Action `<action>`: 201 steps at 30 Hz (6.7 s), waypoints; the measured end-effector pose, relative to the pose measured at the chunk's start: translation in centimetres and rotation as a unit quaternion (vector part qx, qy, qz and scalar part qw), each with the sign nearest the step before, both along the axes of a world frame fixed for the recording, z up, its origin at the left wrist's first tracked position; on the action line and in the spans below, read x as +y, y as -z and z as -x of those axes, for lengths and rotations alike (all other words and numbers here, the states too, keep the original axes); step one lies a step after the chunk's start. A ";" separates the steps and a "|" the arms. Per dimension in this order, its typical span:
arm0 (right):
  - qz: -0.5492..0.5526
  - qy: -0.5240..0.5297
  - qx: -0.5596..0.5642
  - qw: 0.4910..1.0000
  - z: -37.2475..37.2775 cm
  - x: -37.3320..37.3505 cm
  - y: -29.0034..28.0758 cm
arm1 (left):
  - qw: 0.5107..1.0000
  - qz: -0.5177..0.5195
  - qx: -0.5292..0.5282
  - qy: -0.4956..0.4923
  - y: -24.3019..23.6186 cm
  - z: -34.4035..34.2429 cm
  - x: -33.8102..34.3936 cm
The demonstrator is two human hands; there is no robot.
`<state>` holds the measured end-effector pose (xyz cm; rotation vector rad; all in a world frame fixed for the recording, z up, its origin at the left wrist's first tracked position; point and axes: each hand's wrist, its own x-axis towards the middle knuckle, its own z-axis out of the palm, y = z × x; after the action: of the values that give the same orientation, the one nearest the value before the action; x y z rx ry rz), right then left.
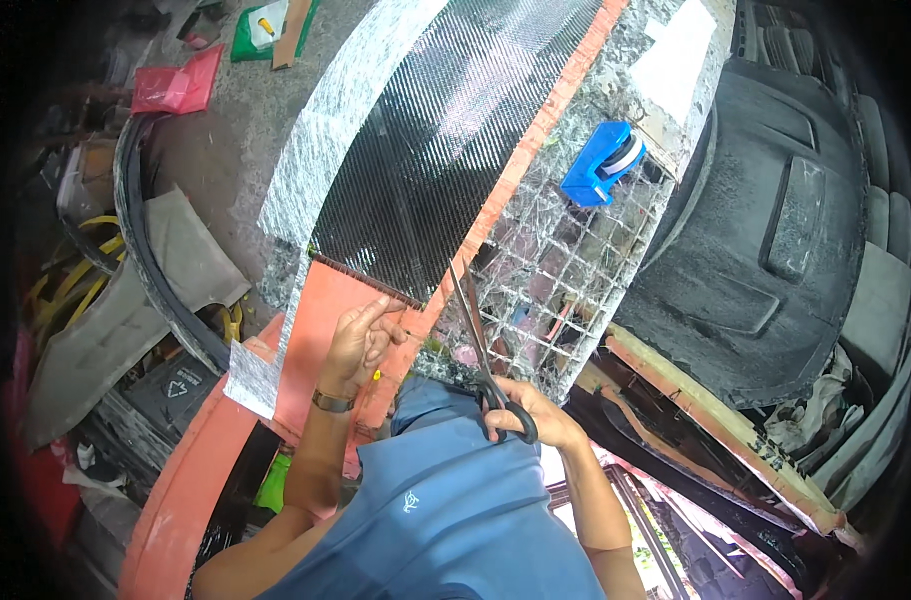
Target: The person positions a carbon fiber mesh onto a red component, secures sections with tape, and then cleans a pair of shears with a cloth before using them to trim the excess mesh along the edge.
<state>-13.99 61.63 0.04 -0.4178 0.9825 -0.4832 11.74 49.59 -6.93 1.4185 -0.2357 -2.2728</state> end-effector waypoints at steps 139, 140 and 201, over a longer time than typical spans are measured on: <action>0.020 0.048 0.038 0.998 -0.8 -2.9 1.6 | 0.984 0.109 0.033 -0.139 1.5 1.1 -4.2; 0.018 0.052 0.033 0.998 -1.1 -2.9 2.1 | 0.984 0.102 0.027 -0.141 1.4 1.2 -4.2; 0.029 0.022 0.083 0.996 -5.1 -8.8 5.7 | 0.990 0.093 0.047 -0.092 1.8 0.2 -4.3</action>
<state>-8.88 52.87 -5.66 -0.4946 1.1429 -0.5240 11.51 45.32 -8.78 1.1836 -0.2687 -2.1020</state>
